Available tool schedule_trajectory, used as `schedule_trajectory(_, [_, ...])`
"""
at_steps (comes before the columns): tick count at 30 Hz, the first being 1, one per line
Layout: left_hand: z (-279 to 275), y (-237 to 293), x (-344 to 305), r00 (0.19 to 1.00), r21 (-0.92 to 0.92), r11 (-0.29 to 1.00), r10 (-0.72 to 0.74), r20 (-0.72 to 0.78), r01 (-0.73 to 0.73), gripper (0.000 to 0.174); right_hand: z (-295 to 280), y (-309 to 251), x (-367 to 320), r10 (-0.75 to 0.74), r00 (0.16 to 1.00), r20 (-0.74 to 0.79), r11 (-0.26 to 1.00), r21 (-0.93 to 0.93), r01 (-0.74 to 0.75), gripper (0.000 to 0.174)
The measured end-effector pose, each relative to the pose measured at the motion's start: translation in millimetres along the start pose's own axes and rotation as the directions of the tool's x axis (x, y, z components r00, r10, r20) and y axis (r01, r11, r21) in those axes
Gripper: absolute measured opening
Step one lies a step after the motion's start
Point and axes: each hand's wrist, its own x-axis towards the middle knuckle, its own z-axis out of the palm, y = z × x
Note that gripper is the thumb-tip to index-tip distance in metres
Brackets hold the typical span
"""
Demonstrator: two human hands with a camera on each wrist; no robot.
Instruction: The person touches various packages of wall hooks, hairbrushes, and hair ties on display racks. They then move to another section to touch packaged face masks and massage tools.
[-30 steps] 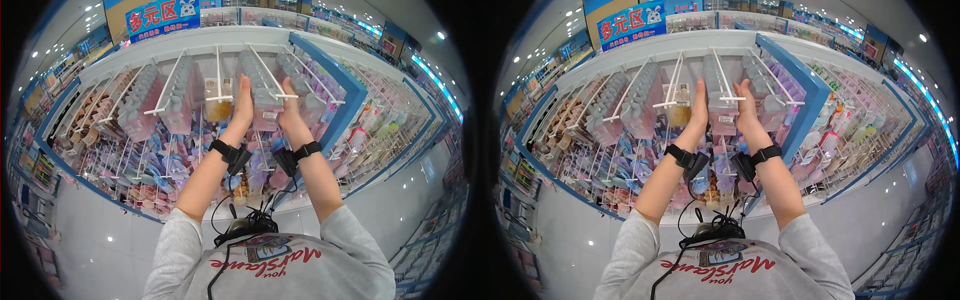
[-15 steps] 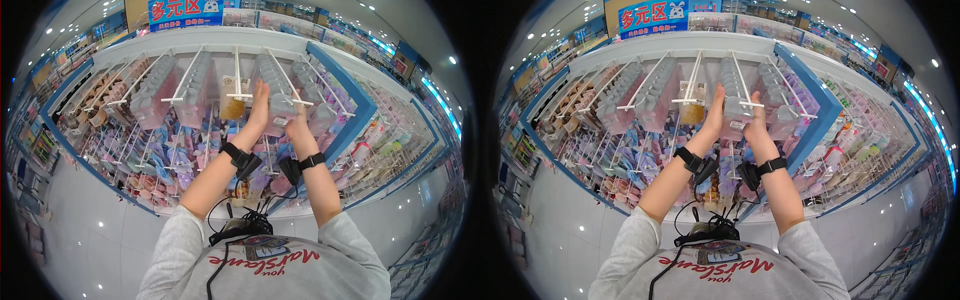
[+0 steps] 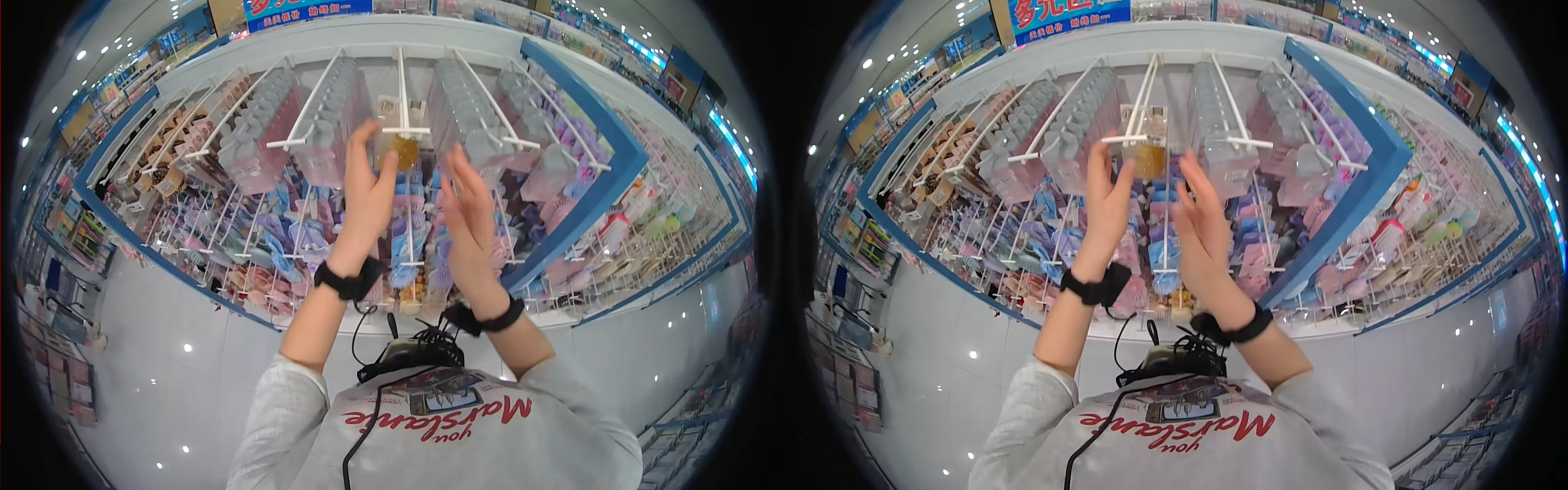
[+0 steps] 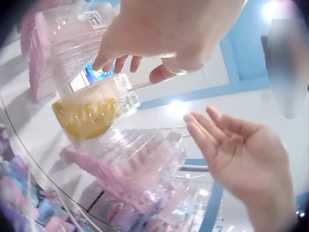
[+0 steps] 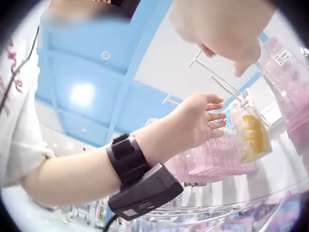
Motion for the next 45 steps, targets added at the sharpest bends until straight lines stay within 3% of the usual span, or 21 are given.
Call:
schedule_trajectory(1, [3.2, -6.3, 7.7, 0.975, 0.166, 0.966, 0.21, -0.066, -0.197, 0.045, 3.4, 16.1, 9.0, -0.057, 0.997, 0.053, 0.997, 0.047, 0.054, 0.057])
schedule_trajectory(2, [4.6, -10.5, 12.3, 0.977, 0.171, 0.966, 0.205, -0.059, -0.193, 0.045, 8.6, 28.0, 18.1, -0.051, 0.998, 0.048, 0.997, 0.052, 0.048, 0.057])
schedule_trajectory(4, [8.7, -17.7, 22.1, 0.991, 0.114, 0.989, 0.101, -0.09, -0.09, 0.046, 16.6, 47.9, 37.5, -0.006, 1.0, 0.025, 0.986, -0.166, 0.01, 0.064])
schedule_trajectory(5, [11.9, -24.0, 25.1, 0.989, 0.034, 0.997, 0.072, -0.126, -0.068, 0.039, 18.2, 58.8, 45.1, -0.011, 1.0, 0.026, 0.987, -0.163, 0.015, 0.064])
schedule_trajectory(6, [10.5, -26.6, 24.9, 0.989, 0.037, 0.997, 0.078, -0.128, -0.074, 0.039, 21.7, 64.7, 52.4, 0.147, 0.989, 0.023, 0.989, -0.015, -0.147, 0.067])
schedule_trajectory(7, [7.4, -29.6, 26.8, 0.998, -0.045, 0.998, -0.052, -0.035, 0.051, 0.035, 24.9, 69.3, 57.3, 0.297, 0.954, 0.048, 0.944, 0.134, -0.301, 0.07])
schedule_trajectory(8, [4.7, -32.7, 28.8, 0.982, -0.114, 0.977, -0.175, 0.067, 0.182, 0.032, 25.2, 72.3, 57.5, 0.289, 0.956, 0.055, 0.946, 0.139, -0.294, 0.07])
schedule_trajectory(9, [5.9, -32.1, 27.2, 0.994, -0.08, 0.991, -0.108, -0.001, 0.107, 0.026, 25.2, 69.3, 55.6, 0.29, 0.955, 0.066, 0.943, 0.148, -0.297, 0.072])
schedule_trajectory(12, [0.8, -24.2, 19.4, 0.996, -0.031, 0.996, -0.087, 0.003, 0.087, 0.027, 23.4, 70.3, 47.7, 0.277, 0.96, 0.051, 0.951, 0.125, -0.281, 0.074])
schedule_trajectory(20, [-10.7, -29.2, 7.3, 0.987, -0.234, 0.961, -0.127, 0.102, 0.148, 0.028, 19.3, 42.2, 30.8, 0.33, 0.94, 0.087, 0.926, 0.163, -0.341, 0.067])
schedule_trajectory(23, [-23.2, -37.7, -11.7, 0.987, -0.185, 0.975, -0.098, 0.131, 0.122, 0.034, 11.1, 38.2, 15.2, 0.338, 0.941, 0.019, 0.931, 0.138, -0.337, 0.063])
schedule_trajectory(25, [-44.5, -25.2, -33.0, 0.959, 0.19, 0.975, -0.158, 0.235, 0.114, 0.045, 4.4, 33.6, -2.6, 0.35, 0.936, -0.035, 0.931, 0.121, -0.344, 0.061])
schedule_trajectory(26, [-55.4, -15.8, -42.1, 0.944, 0.224, 0.964, -0.199, 0.264, 0.141, 0.049, -2.5, 31.8, -11.5, 0.339, 0.94, -0.025, 0.936, 0.106, -0.335, 0.06])
schedule_trajectory(28, [-75.3, -6.3, -61.5, 0.953, 0.269, 0.953, -0.203, 0.223, 0.14, 0.047, -11.9, 33.2, -29.1, 0.376, 0.924, -0.064, 0.923, 0.117, -0.368, 0.056])
schedule_trajectory(30, [-91.9, 3.9, -82.9, 0.897, 0.205, 0.923, -0.371, 0.241, 0.326, 0.045, -21.0, 36.2, -38.1, 0.43, 0.901, -0.048, 0.898, 0.128, -0.422, 0.054])
schedule_trajectory(32, [-102.3, 8.6, -101.2, 0.891, 0.19, 0.899, -0.425, 0.162, 0.394, 0.043, -24.2, 36.6, -46.8, 0.501, 0.864, -0.045, 0.859, 0.147, -0.49, 0.052])
schedule_trajectory(36, [-101.5, 28.6, -121.5, 0.896, 0.125, 0.888, -0.442, -0.036, 0.443, 0.041, -21.7, 23.0, -42.7, 0.439, 0.898, 0.041, 0.884, 0.161, -0.44, 0.051])
schedule_trajectory(38, [-95.8, 63.1, -117.6, 0.924, 0.184, 0.911, -0.336, -0.182, 0.368, 0.043, -14.7, 14.0, -35.6, 0.358, 0.925, 0.124, 0.922, 0.11, -0.372, 0.052])
schedule_trajectory(40, [-91.2, 81.9, -122.1, 0.933, 0.183, 0.928, -0.281, -0.224, 0.323, 0.044, -12.8, 13.5, -33.7, 0.356, 0.915, 0.192, 0.9, 0.192, -0.391, 0.053])
schedule_trajectory(42, [-86.0, 100.2, -124.0, 0.955, 0.178, 0.953, -0.206, -0.214, 0.245, 0.047, -9.7, 13.4, -32.7, 0.36, 0.901, 0.241, 0.891, 0.196, -0.408, 0.053])
schedule_trajectory(45, [-85.9, 93.9, -119.6, 0.954, 0.171, 0.948, -0.238, -0.181, 0.269, 0.054, 5.6, 19.1, -31.5, 0.348, 0.891, 0.292, 0.889, 0.198, -0.412, 0.054])
